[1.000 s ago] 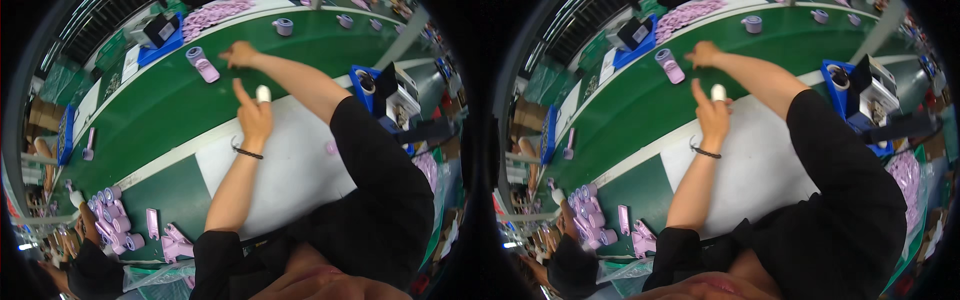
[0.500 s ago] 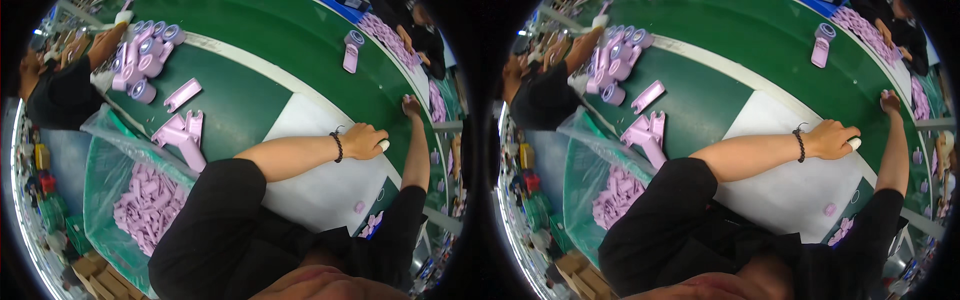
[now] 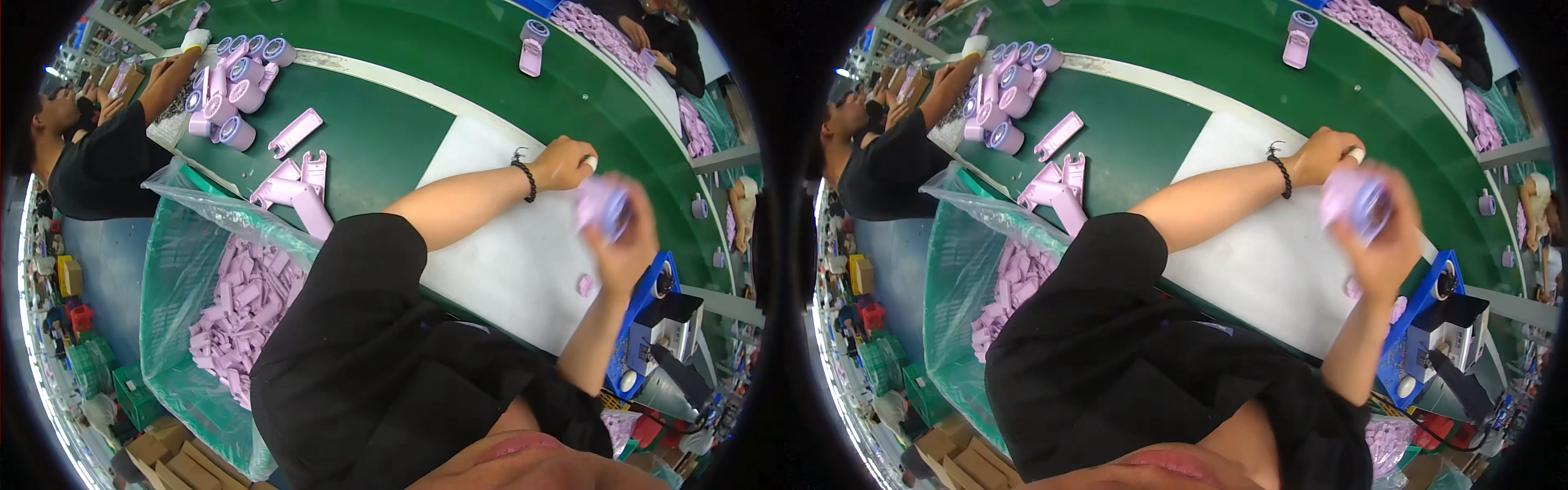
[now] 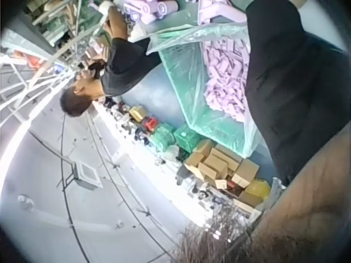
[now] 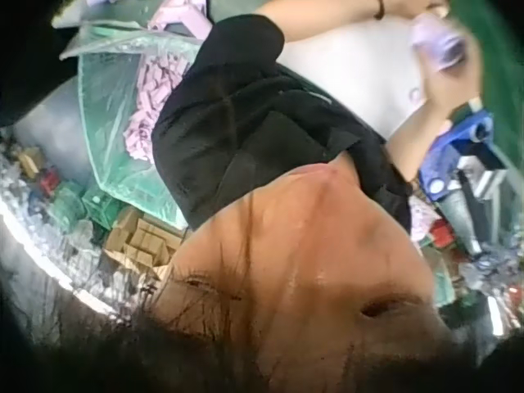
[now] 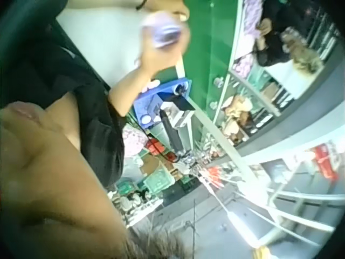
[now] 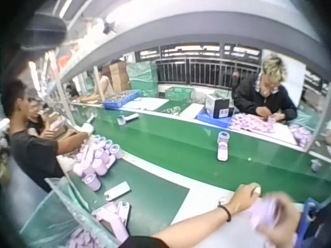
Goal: The person assembles portable fans by attaching straps to casing pieces, fitting fan motor units into the plastic housings by hand, and placing the assembled fans onto the conveyor belt.
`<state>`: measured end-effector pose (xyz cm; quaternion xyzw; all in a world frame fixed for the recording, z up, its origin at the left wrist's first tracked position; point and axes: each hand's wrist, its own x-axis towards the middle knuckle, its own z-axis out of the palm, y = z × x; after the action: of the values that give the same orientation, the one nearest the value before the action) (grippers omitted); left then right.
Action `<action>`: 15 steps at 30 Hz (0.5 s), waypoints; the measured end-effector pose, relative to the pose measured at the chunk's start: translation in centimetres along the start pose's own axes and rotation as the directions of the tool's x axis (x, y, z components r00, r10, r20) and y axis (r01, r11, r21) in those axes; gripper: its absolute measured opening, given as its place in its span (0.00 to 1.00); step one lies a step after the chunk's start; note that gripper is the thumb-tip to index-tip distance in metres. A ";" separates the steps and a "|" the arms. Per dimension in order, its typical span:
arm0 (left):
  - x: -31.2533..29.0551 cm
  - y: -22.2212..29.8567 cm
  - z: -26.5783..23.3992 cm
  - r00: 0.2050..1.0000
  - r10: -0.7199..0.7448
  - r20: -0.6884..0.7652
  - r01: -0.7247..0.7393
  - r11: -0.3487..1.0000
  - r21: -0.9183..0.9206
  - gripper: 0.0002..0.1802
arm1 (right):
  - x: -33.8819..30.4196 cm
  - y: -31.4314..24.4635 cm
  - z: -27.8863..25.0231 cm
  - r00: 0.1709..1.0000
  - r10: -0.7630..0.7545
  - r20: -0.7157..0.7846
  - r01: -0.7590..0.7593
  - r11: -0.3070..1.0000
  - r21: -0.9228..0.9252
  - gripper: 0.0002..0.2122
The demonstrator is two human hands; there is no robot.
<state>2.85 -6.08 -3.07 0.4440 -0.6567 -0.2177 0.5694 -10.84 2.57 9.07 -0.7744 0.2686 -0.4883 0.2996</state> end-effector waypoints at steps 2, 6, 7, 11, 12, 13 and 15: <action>0.5 0.5 -0.6 1.000 0.010 -0.004 -0.010 1.000 -0.017 0.12 | -5.9 -1.7 -0.5 0.968 0.208 0.143 -0.207 0.978 -0.023 0.30; 0.7 2.3 -2.4 0.918 -0.362 0.166 0.385 0.912 -0.142 0.14 | -12.0 -2.4 -0.9 0.904 0.375 0.207 -0.328 0.917 -0.229 0.29; 0.9 1.8 -3.4 0.936 -0.265 0.230 0.235 0.960 0.150 0.15 | -12.8 -1.7 -0.6 0.887 0.394 0.240 -0.345 0.912 -0.223 0.29; 3.2 4.4 -12.1 0.610 -0.309 0.730 -0.336 0.733 0.591 0.23 | -13.1 -0.1 -0.9 0.818 0.408 0.405 -0.420 0.905 -0.064 0.32; 3.4 6.4 -15.0 0.561 -0.506 0.655 -0.197 0.687 0.700 0.26 | -13.5 -0.3 -1.3 0.811 0.408 0.419 -0.426 0.903 -0.054 0.32; 2.9 5.7 -18.1 0.659 -0.450 0.603 -0.307 0.571 0.762 0.26 | -13.7 -0.4 -1.3 0.813 0.394 0.429 -0.418 0.907 -0.041 0.32; 1.2 7.0 -25.0 0.743 -0.497 0.448 -0.161 0.517 0.841 0.29 | -13.8 -0.1 -1.8 0.826 0.386 0.412 -0.412 0.911 -0.028 0.31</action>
<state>24.08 2.00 9.58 0.6231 -0.7789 -0.0710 -0.0055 -17.70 12.00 1.53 -0.7760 0.3404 -0.2504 0.4682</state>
